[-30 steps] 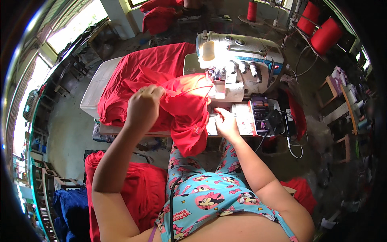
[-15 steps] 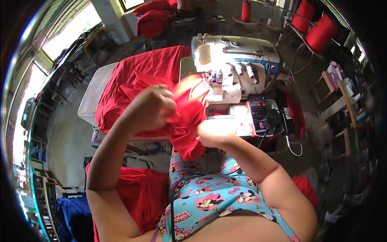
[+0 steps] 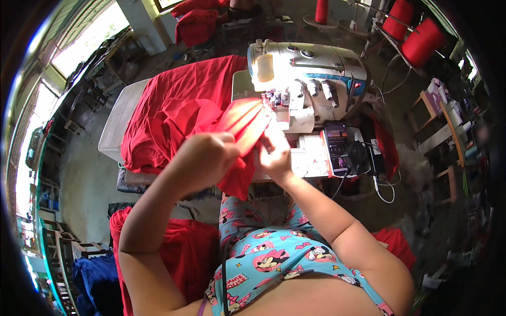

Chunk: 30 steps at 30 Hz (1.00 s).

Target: The person repeatedly folds and aligns a red fabric piece by hand in front of a sewing machine. The fabric is handled one at a time, smoothed, and repositioned multiple times without being sewn.

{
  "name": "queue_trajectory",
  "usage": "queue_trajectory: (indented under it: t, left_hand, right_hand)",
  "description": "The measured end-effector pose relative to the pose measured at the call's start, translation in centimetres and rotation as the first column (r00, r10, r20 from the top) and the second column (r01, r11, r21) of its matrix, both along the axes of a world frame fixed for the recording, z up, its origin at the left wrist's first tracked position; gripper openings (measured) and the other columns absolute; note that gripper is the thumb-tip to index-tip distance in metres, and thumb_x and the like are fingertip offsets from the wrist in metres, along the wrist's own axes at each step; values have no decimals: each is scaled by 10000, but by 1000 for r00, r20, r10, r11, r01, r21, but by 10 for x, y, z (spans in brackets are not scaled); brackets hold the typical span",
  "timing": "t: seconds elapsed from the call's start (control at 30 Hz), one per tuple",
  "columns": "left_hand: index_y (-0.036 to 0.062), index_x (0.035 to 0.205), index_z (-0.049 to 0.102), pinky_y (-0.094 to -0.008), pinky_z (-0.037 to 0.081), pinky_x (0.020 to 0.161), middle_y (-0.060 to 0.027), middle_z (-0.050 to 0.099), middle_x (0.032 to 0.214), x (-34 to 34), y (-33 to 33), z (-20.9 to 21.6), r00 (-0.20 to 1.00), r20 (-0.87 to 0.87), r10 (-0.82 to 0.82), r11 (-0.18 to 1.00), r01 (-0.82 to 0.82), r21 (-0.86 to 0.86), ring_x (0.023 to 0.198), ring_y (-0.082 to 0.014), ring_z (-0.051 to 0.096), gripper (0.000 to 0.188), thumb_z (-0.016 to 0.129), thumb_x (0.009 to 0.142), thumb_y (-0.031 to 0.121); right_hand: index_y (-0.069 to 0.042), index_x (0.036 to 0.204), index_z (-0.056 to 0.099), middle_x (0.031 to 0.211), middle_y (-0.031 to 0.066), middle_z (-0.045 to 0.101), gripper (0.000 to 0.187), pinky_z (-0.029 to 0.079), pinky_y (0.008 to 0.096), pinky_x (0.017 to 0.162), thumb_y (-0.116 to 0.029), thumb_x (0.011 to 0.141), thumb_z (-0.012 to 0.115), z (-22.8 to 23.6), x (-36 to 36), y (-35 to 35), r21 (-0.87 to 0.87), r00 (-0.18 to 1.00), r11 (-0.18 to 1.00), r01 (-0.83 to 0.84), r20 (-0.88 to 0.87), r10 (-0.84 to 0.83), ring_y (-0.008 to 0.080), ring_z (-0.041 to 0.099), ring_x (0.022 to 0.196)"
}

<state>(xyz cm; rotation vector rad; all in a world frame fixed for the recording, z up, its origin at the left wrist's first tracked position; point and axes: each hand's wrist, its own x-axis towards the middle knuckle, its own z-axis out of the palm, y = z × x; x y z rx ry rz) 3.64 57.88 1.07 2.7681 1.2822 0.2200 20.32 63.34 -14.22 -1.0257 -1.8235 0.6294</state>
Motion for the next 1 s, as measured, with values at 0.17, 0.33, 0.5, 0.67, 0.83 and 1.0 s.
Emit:
queue_trajectory:
  t: [0.17, 0.33, 0.5, 0.67, 0.83, 1.0]
  left_hand:
    - [15, 773, 643, -364, 488, 630, -98, 595, 761, -7, 12, 13, 981, 181, 72, 997, -78, 28, 717, -275, 603, 115, 700, 694, 76]
    - [25, 717, 629, -380, 485, 646, -92, 600, 717, 2, 8, 11, 992, 99, 83, 990, -93, 108, 723, -276, 604, 171, 722, 692, 166]
    - [42, 688, 617, -369, 492, 636, -80, 597, 708, 12, 1, 11, 995, -58, 82, 982, -71, 175, 727, -271, 609, 155, 716, 682, 161]
    - [57, 675, 649, -370, 494, 605, -75, 626, 676, 18, 7, 4, 998, 37, 54, 958, -62, 278, 659, -264, 618, 150, 717, 706, 187]
    - [33, 704, 681, -347, 478, 575, -115, 625, 649, 17, 36, 21, 959, 242, 151, 977, -182, 111, 610, -248, 618, 135, 716, 739, 158]
    - [-11, 668, 645, -301, 376, 473, -63, 440, 486, 23, 60, 34, 884, 316, 345, 937, -341, -69, 467, -77, 437, 242, 719, 767, 197]
  right_hand:
    - [-103, 901, 618, 876, 88, 611, 185, 461, 379, 790, -56, 735, 684, 56, 2, 9, 520, 997, 854, -15, -56, 52, 318, 566, 883]
    - [-84, 842, 622, 860, 88, 644, 92, 484, 362, 718, -81, 764, 671, 59, 12, 4, 382, 963, 907, -177, -123, 239, 289, 605, 803]
    - [-41, 896, 643, 791, 79, 673, 85, 520, 259, 669, -4, 833, 598, 51, 12, -5, -41, 985, 989, -142, -102, 137, 134, 648, 718]
    - [-35, 993, 622, 844, 86, 678, 153, 522, 273, 686, -14, 855, 558, 48, 19, 3, 58, 978, 993, -103, -178, 112, 158, 657, 767]
    - [-34, 1130, 541, 963, 155, 629, 408, 517, 357, 759, -77, 730, 605, 22, 36, 58, 245, 1000, 969, -20, 14, 17, 302, 613, 835]
    - [-70, 892, 660, 783, 153, 624, 213, 489, 381, 701, -30, 708, 561, 6, 14, 58, 175, 977, 968, 179, -150, -154, 315, 589, 780]
